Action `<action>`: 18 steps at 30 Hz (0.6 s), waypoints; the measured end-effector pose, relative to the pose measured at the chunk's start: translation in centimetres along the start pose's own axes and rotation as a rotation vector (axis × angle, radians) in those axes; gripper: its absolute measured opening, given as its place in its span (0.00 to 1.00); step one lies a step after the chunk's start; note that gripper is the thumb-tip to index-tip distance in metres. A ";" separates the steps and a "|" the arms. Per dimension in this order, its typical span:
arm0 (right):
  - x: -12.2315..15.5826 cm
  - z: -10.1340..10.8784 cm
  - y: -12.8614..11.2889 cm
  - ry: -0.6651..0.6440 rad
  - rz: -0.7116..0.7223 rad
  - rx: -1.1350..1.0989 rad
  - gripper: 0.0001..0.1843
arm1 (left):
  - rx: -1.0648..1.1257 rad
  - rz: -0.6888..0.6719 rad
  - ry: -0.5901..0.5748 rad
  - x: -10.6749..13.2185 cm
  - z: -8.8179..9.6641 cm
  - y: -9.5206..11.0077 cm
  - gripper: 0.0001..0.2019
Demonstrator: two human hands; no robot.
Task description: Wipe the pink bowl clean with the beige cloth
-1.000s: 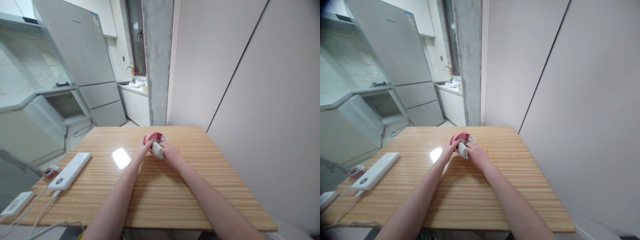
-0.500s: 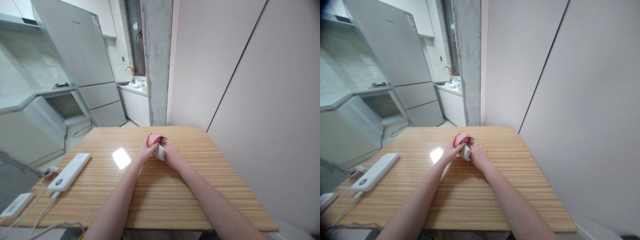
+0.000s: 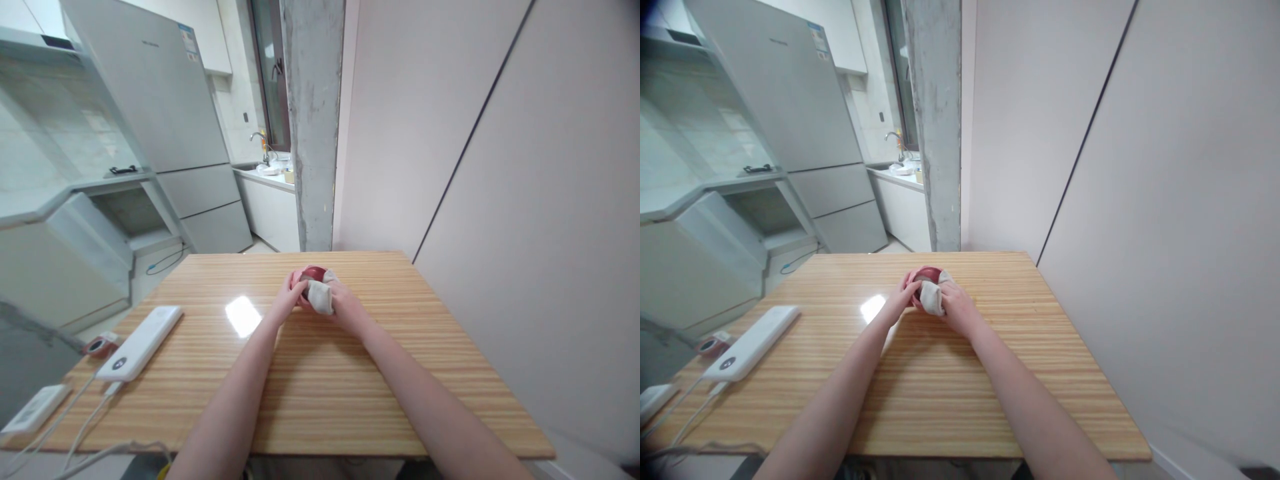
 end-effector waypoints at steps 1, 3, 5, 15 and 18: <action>0.2 0.2 -0.1 0.022 0.003 -0.014 0.13 | 0.003 0.011 -0.019 0.0 0.0 0.1 0.20; 0.7 0.7 0.1 0.152 -0.080 -0.036 0.13 | 0.022 0.010 -0.035 0.1 -0.1 0.2 0.19; 1.6 1.5 0.7 0.387 -0.231 -0.023 0.13 | 0.031 0.014 -0.049 0.3 -0.4 -0.1 0.19; 0.8 1.1 2.2 0.223 -0.238 -0.049 0.32 | 0.120 0.070 -0.012 0.8 -1.2 -0.6 0.19; 0.6 0.3 1.8 0.235 -0.255 -0.140 0.34 | 0.272 0.085 0.106 0.9 -1.1 -0.5 0.19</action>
Point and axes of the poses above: each hand's wrist, its own x-axis away from the middle knuckle, its own z-axis out of the back of the hand, y = z × x, the point moved 4 cm from there along -x, towards the middle knuckle, and after that the axes turned 8 degrees about x, right-handed, at the moved point
